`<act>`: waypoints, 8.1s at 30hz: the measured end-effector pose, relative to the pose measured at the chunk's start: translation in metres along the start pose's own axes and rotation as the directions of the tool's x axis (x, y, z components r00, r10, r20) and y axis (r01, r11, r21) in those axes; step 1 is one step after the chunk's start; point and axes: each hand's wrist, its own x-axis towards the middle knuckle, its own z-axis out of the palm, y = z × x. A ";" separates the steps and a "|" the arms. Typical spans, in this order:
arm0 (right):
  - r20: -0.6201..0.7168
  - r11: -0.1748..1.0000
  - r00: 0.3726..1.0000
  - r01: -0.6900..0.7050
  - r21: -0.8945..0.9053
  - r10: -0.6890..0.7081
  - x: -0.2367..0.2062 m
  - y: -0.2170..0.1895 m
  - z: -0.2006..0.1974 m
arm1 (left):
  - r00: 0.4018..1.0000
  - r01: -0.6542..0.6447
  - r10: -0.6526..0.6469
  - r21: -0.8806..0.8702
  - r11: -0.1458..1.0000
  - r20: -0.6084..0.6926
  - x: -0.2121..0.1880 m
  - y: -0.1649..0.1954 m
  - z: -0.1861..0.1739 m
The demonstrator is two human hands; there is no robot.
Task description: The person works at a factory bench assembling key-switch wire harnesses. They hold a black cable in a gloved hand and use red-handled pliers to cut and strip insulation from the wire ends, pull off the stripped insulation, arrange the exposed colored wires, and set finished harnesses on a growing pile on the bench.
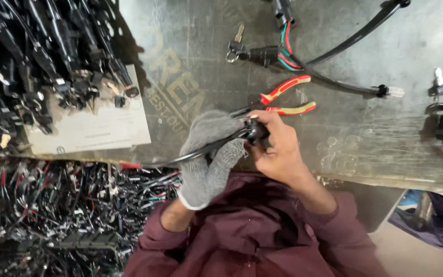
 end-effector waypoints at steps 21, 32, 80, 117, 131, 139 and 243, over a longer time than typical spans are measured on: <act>0.088 0.977 0.973 0.213 0.007 -0.213 -0.001 -0.019 -0.016 | 0.971 0.132 -0.172 0.227 0.965 0.167 0.005 -0.004 -0.004; 0.006 0.919 0.938 0.340 -0.199 -0.346 0.004 -0.025 -0.018 | 0.988 -0.048 0.026 0.145 0.988 0.149 0.003 -0.024 0.001; -0.044 0.972 0.978 0.207 0.109 -0.203 0.015 -0.014 0.000 | 0.952 0.219 -0.156 -0.232 0.948 0.264 -0.001 -0.048 0.003; 0.147 0.827 0.949 0.317 -0.464 -0.280 0.032 -0.024 -0.040 | 0.962 0.007 -0.074 0.247 0.969 0.264 0.003 0.016 -0.006; 0.090 0.803 0.988 0.157 -0.575 -0.129 0.002 -0.023 -0.031 | 0.965 -0.231 0.093 0.635 0.737 0.244 -0.030 -0.011 0.005; 0.046 0.916 0.993 0.118 -0.385 -0.108 -0.012 -0.022 -0.017 | 0.930 -0.358 0.157 0.721 0.594 0.333 -0.016 -0.005 0.000; 0.230 0.941 0.915 -0.339 -0.010 0.332 0.006 -0.011 -0.014 | 0.945 0.327 -0.316 -0.183 0.927 0.087 0.022 -0.001 -0.001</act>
